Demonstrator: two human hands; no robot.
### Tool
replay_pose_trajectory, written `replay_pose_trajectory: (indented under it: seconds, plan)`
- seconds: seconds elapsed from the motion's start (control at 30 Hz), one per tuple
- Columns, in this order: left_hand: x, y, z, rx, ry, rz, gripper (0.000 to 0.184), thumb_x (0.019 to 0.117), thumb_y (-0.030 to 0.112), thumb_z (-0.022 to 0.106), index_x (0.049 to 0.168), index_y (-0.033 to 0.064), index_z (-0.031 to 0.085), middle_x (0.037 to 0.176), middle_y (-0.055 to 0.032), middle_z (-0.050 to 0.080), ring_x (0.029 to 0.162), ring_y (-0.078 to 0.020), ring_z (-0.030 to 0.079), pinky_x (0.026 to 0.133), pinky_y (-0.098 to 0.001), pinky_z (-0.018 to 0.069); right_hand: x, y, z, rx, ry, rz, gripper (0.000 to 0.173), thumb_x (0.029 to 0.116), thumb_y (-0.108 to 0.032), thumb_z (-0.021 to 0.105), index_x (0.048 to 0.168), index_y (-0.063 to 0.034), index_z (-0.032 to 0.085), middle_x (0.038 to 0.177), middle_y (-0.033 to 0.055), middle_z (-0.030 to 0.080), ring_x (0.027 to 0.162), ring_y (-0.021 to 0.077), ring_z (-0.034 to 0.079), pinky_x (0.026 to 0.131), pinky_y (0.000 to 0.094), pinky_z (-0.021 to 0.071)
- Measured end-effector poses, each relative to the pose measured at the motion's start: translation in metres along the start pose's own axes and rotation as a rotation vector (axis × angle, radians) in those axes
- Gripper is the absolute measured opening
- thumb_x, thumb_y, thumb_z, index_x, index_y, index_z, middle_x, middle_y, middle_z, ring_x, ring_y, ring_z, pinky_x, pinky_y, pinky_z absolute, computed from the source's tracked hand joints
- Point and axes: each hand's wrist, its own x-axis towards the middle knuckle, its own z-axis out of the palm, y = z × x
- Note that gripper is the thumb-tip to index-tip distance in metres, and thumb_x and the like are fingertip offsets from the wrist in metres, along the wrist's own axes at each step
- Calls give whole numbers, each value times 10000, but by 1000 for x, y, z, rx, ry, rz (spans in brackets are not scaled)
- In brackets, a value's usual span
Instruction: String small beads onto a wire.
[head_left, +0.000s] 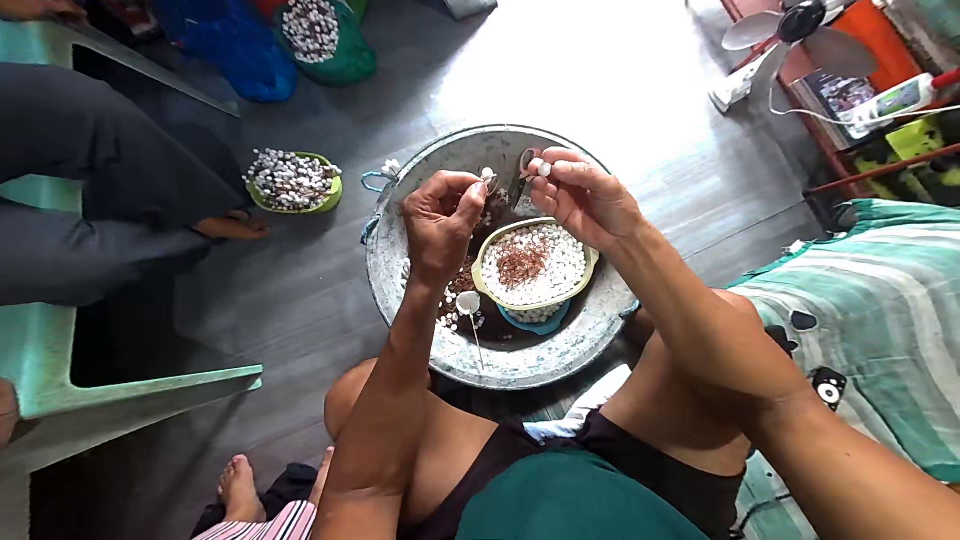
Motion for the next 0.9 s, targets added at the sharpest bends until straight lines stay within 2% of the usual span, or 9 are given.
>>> replay_pose_trajectory:
  seconds: [0.13,0.23,0.4,0.6,0.9]
  plan:
    - [-5,3,2,4,15,6,59,953,31,652,983,10,698,788,-15,691,634,-89,637,573,-252,558,-8,1,6,-45,4,-13,224,1000,-18,601,1209,-28,681,1143,142,705,953,189,710,905,341,598]
    - [-7,2,5,3,23,25,54,946,18,655,979,7,696,804,-19,688,636,-88,629,566,-250,550,-10,2,6,-70,24,-15,198,994,0,606,1165,-10,705,1140,150,713,940,189,714,901,346,601]
    - [-9,1,11,33,57,61,43,929,8,668,949,2,706,826,-32,660,646,-91,609,555,-240,532,-12,4,9,-147,86,-14,234,988,27,588,1200,44,685,1147,178,713,945,205,725,910,356,609]
    - [-10,1,16,129,55,144,45,896,-14,686,930,-17,716,835,-48,624,663,-92,605,569,-229,544,-12,8,13,-232,148,-26,193,1004,4,598,1172,40,685,1106,171,729,928,209,740,902,359,619]
    - [-11,0,19,256,41,214,44,881,4,700,907,-3,735,820,-39,606,651,-75,573,545,-207,503,-14,12,17,-327,165,-61,170,1005,-4,612,1151,41,687,1047,158,738,887,202,742,862,350,630]
